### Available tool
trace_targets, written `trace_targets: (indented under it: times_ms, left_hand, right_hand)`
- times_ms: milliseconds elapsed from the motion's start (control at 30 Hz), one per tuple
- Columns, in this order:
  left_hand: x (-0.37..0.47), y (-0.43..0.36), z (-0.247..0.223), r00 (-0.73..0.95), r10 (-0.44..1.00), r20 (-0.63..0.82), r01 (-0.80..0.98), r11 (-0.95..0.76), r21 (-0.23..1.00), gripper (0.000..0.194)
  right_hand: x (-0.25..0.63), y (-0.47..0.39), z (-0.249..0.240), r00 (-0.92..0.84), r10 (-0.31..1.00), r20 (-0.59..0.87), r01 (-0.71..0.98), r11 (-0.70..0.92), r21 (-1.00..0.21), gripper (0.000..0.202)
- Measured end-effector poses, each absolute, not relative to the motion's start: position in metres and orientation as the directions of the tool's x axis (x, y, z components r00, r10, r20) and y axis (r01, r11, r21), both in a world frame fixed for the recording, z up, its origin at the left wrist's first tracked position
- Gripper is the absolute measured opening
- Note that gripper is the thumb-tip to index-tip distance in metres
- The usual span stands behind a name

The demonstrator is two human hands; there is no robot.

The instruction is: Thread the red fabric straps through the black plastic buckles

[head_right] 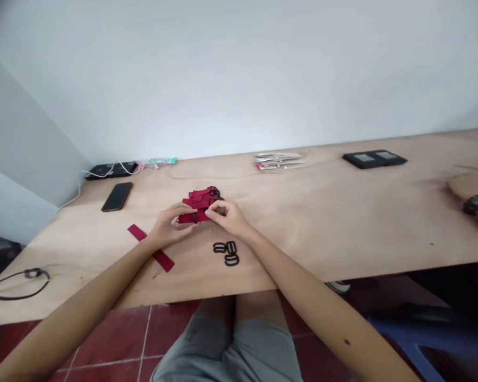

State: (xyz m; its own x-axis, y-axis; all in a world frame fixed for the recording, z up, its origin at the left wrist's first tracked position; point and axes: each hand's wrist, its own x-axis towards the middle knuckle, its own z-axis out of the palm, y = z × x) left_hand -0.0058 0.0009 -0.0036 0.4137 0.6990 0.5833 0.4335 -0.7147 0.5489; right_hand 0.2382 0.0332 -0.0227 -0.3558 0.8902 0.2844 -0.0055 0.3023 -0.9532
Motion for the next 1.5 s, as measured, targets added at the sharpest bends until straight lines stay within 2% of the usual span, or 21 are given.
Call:
trace_targets:
  times_ms: [233, 367, 667, 900, 1067, 1333, 1500]
  left_hand:
    - [-0.008, 0.004, -0.005, 0.424, 0.675, 0.604, 0.465, -0.734, 0.494, 0.027]
    - [-0.010, 0.006, -0.004, 0.423, 0.651, 0.630, 0.461, -0.753, 0.469, 0.025]
    - [-0.004, 0.002, -0.001, 0.480, 0.582, 0.656, 0.430, -0.808, 0.402, 0.026]
    - [-0.006, 0.005, -0.004, 0.500, 0.539, 0.678, 0.428, -0.834, 0.347, 0.028]
    - [-0.003, 0.004, -0.005, 0.529, 0.495, 0.689, 0.415, -0.859, 0.299, 0.029]
    - [0.006, -0.010, 0.002, 0.557, 0.455, 0.695, 0.452, -0.868, 0.206, 0.031]
    - [0.011, -0.015, 0.000, 0.565, 0.457, 0.687, 0.395, -0.881, 0.261, 0.035]
  right_hand:
    - [0.240, 0.030, -0.019, -0.507, 0.807, 0.301, -0.101, 0.291, -0.951, 0.029]
    - [0.239, 0.032, -0.020, -0.489, 0.799, 0.350, -0.094, 0.350, -0.932, 0.023]
    - [0.236, 0.028, -0.022, -0.459, 0.865, 0.204, -0.169, 0.140, -0.975, 0.047]
    - [0.235, 0.026, -0.017, -0.523, 0.835, 0.168, -0.167, 0.092, -0.982, 0.042]
    - [0.235, 0.025, -0.016, -0.546, 0.826, 0.141, -0.179, 0.050, -0.983, 0.051]
    - [0.237, 0.023, -0.014, -0.618, 0.769, 0.162, -0.047, 0.169, -0.984, 0.065]
    - [0.238, 0.023, -0.014, -0.655, 0.741, 0.147, 0.024, 0.215, -0.976, 0.069]
